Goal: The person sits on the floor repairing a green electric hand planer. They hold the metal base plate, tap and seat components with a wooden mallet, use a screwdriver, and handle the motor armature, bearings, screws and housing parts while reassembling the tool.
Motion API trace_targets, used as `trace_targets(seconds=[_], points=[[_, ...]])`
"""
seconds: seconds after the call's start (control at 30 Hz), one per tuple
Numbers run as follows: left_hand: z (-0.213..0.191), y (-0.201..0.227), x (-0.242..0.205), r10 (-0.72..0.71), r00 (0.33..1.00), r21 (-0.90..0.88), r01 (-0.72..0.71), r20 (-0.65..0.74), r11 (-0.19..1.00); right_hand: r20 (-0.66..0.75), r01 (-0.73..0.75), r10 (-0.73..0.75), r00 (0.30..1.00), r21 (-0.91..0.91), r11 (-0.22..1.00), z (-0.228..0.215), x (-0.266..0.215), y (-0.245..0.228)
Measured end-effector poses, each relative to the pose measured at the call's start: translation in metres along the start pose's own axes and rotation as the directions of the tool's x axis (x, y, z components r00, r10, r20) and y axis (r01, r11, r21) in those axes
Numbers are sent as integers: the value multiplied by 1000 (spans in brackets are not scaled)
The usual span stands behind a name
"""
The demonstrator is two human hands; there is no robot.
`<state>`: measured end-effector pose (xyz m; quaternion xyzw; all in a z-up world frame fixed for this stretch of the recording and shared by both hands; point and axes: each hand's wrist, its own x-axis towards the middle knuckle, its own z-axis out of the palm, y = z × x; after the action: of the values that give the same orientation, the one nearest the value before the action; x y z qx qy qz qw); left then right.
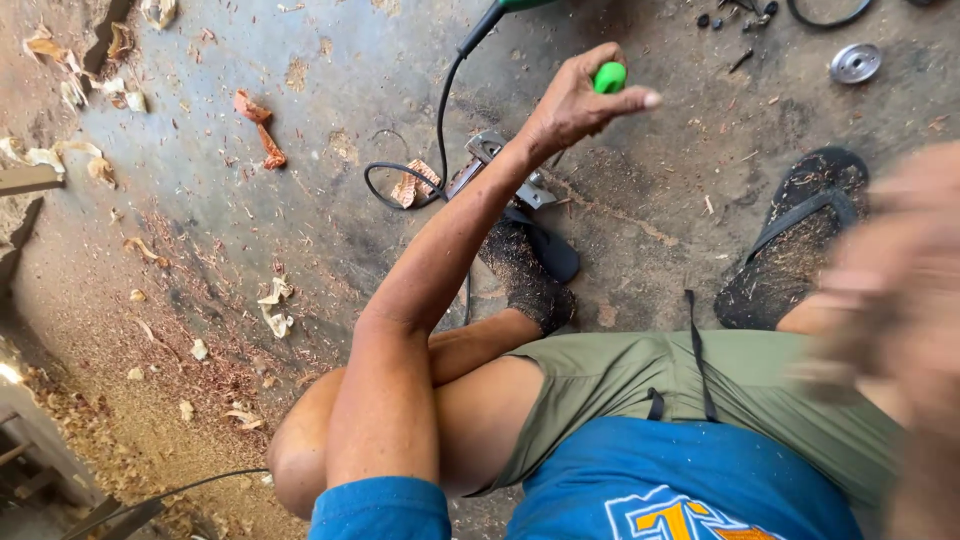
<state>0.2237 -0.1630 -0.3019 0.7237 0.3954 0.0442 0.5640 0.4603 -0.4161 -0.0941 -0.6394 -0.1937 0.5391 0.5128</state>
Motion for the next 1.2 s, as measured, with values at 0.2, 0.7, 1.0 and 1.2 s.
trace_targets(seconds=[0.2, 0.7, 1.0, 1.2], points=[[-5, 0, -21, 60, 997, -139, -67, -57, 988, 100, 342, -344, 934, 34, 939, 91, 34, 11], [-5, 6, -38, 27, 999, -19, -28, -39, 999, 151, 429, -401, 903, -312, 848, 99, 42, 59], [1, 3, -34, 67, 997, 75, -64, -47, 995, 190, 398, -352, 916, -335, 854, 98, 40, 70], [1, -5, -26, 35, 999, 18, -35, 22, 999, 209, 440, -388, 898, -367, 820, 94, 42, 66]])
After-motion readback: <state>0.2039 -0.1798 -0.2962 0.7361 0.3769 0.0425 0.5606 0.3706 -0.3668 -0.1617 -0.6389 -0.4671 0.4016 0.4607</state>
